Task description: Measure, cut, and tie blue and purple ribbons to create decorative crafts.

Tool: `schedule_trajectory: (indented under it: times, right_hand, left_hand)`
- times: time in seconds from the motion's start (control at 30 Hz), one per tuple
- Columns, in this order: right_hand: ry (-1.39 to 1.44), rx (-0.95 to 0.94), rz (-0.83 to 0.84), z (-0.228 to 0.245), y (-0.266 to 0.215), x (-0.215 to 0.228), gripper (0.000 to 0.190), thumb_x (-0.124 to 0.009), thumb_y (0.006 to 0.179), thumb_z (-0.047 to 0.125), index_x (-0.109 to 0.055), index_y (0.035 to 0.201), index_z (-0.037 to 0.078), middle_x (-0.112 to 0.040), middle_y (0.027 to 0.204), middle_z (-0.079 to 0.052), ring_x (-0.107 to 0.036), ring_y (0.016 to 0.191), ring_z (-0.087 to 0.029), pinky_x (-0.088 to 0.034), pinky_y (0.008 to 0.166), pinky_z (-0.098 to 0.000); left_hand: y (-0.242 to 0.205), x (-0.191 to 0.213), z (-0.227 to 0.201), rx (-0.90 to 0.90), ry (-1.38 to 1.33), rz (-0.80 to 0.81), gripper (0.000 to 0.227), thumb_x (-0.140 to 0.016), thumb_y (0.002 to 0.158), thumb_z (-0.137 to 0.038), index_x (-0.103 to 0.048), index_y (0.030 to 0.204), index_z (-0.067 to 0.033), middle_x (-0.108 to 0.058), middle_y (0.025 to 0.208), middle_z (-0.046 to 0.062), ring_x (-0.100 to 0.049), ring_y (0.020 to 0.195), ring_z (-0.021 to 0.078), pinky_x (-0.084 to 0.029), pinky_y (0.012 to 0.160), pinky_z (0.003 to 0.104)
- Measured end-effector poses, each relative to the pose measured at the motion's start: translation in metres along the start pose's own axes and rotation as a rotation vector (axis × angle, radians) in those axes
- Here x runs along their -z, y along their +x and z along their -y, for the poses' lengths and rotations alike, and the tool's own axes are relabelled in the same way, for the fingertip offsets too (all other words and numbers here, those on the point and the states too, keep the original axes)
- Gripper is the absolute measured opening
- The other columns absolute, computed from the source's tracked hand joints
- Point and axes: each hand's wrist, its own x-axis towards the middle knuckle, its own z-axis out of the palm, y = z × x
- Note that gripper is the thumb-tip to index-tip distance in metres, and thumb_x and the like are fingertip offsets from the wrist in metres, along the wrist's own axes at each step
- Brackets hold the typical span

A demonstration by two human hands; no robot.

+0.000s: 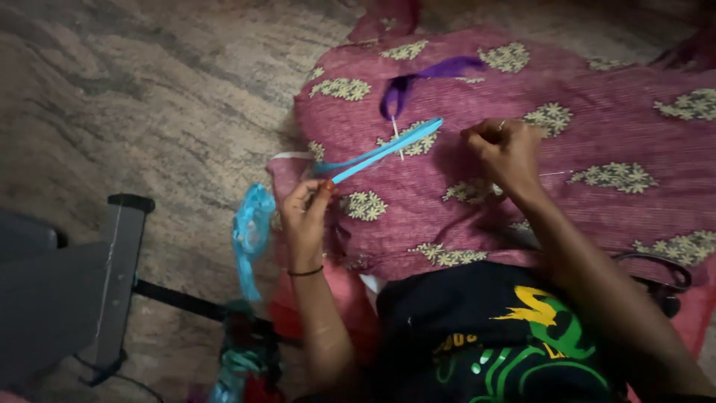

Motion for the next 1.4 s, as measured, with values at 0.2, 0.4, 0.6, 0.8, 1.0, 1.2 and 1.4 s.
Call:
schedule_trajectory:
  times: [0.2,0.4,0.6,0.8,1.0,1.2,1.4]
  right_hand:
    - [-0.005,0.133,0.058,-0.012,-0.013,-0.006,0.015,-0.073,0.095,0.007,-0.080,0.108,0.007,-0.078,0.100,-0.010,-0.076,0.081,-0.017,-0.063,0.074,-0.0341]
    - [-0.035,0.364,0.036,0.007,-0.031,-0.002,0.013,-0.080,0.105,0.015,-0.080,0.108,0.002,-0.076,0.092,-0.012,-0.070,0.076,-0.018,-0.058,0.074,-0.0329]
    - [-0.260,0.942,0.012,0.114,0.021,-0.018,0.009,-0.078,0.103,0.006,-0.078,0.096,-0.001,-0.074,0.090,-0.013,-0.069,0.076,-0.016,-0.055,0.064,-0.0281]
    - [-0.201,1.116,0.032,0.183,0.072,-0.033,0.009,-0.072,0.108,0.003,-0.075,0.102,-0.003,-0.073,0.084,-0.011,-0.068,0.073,-0.015,-0.054,0.066,-0.0326]
    - [-0.345,1.033,0.114,0.164,0.106,-0.018,0.009,-0.072,0.106,0.006,-0.076,0.104,-0.002,-0.073,0.084,-0.012,-0.067,0.066,-0.016,-0.054,0.060,-0.0329]
    - [-0.466,0.932,0.260,0.113,0.115,-0.025,0.012,-0.072,0.103,0.011,-0.077,0.106,0.000,-0.073,0.083,-0.014,-0.066,0.058,-0.018,-0.053,0.053,-0.0334]
    - [-0.621,0.862,0.443,0.082,0.087,-0.058,0.016,-0.072,0.100,0.015,-0.078,0.108,0.002,-0.074,0.082,-0.015,-0.064,0.050,-0.019,-0.053,0.045,-0.0338]
  left_hand:
    - [-0.010,0.031,-0.005,0.095,-0.016,-0.040,0.010,-0.068,0.100,-0.010,-0.073,0.098,-0.0007,-0.075,0.089,0.004,-0.067,0.082,0.0091,-0.053,0.077,0.023]
    - [-0.014,0.061,0.028,0.089,-0.076,-0.083,0.012,-0.068,0.101,-0.012,-0.072,0.098,-0.0005,-0.073,0.089,0.003,-0.068,0.082,0.0089,-0.055,0.076,0.023]
    - [0.025,0.084,0.072,0.131,-0.074,-0.213,0.015,-0.068,0.102,-0.018,-0.072,0.097,-0.0036,-0.074,0.089,0.004,-0.068,0.079,0.0095,-0.052,0.070,0.023]
    - [0.048,0.064,0.103,0.208,-0.323,-0.155,0.018,-0.068,0.098,-0.022,-0.071,0.104,-0.0057,-0.076,0.093,0.004,-0.070,0.079,0.0104,-0.054,0.069,0.025]
    - [0.046,0.074,0.129,0.062,-0.141,-0.225,0.030,-0.070,0.101,-0.028,-0.069,0.122,-0.0059,-0.070,0.102,-0.002,-0.065,0.091,0.0090,-0.053,0.078,0.025]
    - [0.008,0.117,0.112,0.000,0.428,-0.504,0.024,-0.071,0.096,-0.027,-0.075,0.107,-0.0058,-0.075,0.087,0.005,-0.070,0.080,0.0149,-0.055,0.074,0.031]
    - [-0.034,0.194,0.133,-0.049,0.872,-0.834,0.013,-0.070,0.095,-0.020,-0.077,0.098,-0.0096,-0.076,0.092,0.014,-0.075,0.079,0.0286,-0.057,0.071,0.038]
